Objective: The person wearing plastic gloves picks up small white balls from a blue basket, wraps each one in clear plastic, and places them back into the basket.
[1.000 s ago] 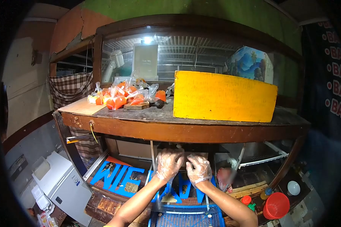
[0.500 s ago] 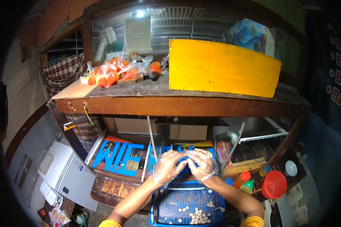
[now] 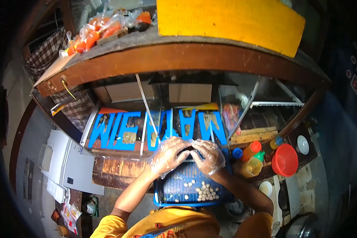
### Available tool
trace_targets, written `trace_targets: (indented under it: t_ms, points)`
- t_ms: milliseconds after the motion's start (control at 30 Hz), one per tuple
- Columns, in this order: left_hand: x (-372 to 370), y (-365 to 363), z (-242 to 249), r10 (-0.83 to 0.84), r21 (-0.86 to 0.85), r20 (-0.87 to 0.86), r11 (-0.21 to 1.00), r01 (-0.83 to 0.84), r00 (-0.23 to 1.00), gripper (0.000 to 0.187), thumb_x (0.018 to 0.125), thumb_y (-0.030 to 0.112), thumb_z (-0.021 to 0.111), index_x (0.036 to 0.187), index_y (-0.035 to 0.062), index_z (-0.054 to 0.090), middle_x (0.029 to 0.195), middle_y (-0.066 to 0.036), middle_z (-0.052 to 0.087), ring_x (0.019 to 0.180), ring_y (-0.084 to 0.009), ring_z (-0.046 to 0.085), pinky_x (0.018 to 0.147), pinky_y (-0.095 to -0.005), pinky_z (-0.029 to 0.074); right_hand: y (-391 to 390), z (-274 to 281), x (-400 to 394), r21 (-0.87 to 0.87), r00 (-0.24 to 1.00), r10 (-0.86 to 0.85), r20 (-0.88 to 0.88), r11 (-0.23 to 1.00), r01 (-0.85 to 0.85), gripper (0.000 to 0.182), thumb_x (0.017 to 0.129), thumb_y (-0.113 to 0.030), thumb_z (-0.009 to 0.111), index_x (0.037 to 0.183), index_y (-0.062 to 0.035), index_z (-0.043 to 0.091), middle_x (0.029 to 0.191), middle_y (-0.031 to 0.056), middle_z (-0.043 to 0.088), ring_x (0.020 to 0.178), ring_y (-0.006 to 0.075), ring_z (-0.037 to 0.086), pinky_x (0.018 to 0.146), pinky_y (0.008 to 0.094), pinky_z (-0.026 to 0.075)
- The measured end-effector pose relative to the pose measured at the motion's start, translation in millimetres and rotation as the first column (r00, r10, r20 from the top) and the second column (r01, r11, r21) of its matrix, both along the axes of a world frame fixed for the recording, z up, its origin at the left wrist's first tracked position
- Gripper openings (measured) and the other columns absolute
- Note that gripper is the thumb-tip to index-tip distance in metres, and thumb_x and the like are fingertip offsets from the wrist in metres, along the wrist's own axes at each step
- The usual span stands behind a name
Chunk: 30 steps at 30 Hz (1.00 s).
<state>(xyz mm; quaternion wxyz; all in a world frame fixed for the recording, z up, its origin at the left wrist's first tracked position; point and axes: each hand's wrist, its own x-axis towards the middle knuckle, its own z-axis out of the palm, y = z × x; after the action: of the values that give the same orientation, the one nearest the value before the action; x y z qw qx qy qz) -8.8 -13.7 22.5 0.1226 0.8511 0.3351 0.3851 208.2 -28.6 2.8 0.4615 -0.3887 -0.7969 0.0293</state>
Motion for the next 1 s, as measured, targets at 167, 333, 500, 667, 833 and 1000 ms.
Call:
trace_targets:
  t_ms: [167,333,500,667,833,1000]
  points:
    - [7.9,-8.3,-22.1,-0.036,-0.074,-0.029,0.997,0.033,0.999,0.033,0.092,0.02,0.076,0.121,0.0046,0.07,0.109,-0.016,0.071,0.11,-0.0364,0.066,0.097,-0.0477,0.053,-12.9,-20.8,8.0,-0.109,0.999,-0.012,-0.052,0.994,0.006,0.026,0.084,-0.005,0.084,0.109,-0.0034,0.077,0.114,0.0146,0.078,0.107,0.0336,0.075,0.097,0.0421,0.059]
    - [16.8,-20.2,-45.3,-0.057,-0.164,-0.043,0.985,0.049,0.997,0.034,0.093,0.02,0.076,0.121,0.0029,0.07,0.109,-0.018,0.07,0.11,-0.038,0.065,0.098,-0.0479,0.052,-28.9,-38.9,17.8,-0.268,0.998,0.004,-0.07,0.963,-0.023,0.025,0.089,-0.009,0.08,0.112,-0.0021,0.074,0.113,0.0169,0.077,0.106,0.0349,0.074,0.096,0.0426,0.059]
    - [22.9,-30.2,-70.8,-0.121,-0.229,-0.033,0.967,0.11,0.992,0.036,0.094,0.019,0.076,0.124,0.001,0.068,0.11,-0.021,0.07,0.108,-0.0407,0.066,0.096,-0.0492,0.054,-44.4,-55.8,26.1,-0.334,0.999,0.003,-0.041,0.942,-0.017,0.022,0.091,-0.008,0.076,0.112,-0.0014,0.072,0.111,0.0172,0.076,0.105,0.0365,0.074,0.093,0.0426,0.059]
    - [27.2,-40.3,-101.4,-0.149,-0.382,-0.022,0.915,0.129,0.989,0.038,0.096,0.02,0.074,0.127,-0.001,0.066,0.116,-0.025,0.07,0.113,-0.0449,0.066,0.098,-0.0506,0.054,-58.1,-76.3,32.0,-0.406,1.0,0.003,-0.024,0.914,-0.012,0.023,0.09,-0.007,0.078,0.111,-0.001,0.072,0.11,0.0176,0.076,0.105,0.0358,0.075,0.093,0.0411,0.06]
    - [29.2,-51.5,-117.4,-0.214,-0.512,0.036,0.835,0.202,0.976,0.041,0.098,0.017,0.07,0.134,-0.0007,0.062,0.123,-0.028,0.068,0.117,-0.0485,0.065,0.102,-0.0513,0.054,-70.1,-99.3,37.1,-0.462,0.999,0.017,-0.035,0.886,-0.031,0.022,0.093,-0.01,0.077,0.112,-0.001,0.072,0.112,0.019,0.076,0.107,0.0369,0.074,0.094,0.0417,0.06]
    - [31.9,-60.1,-131.1,-0.232,-0.565,0.031,0.799,0.208,0.972,0.042,0.097,0.015,0.07,0.135,-0.0011,0.061,0.128,-0.03,0.066,0.12,-0.0497,0.064,0.103,-0.0522,0.054,-77.8,-131.8,40.9,-0.576,1.0,-0.002,-0.006,0.817,-0.002,0.026,0.094,-0.017,0.079,0.114,-0.0025,0.072,0.116,0.0185,0.076,0.109,0.0349,0.074,0.097,0.0437,0.058]
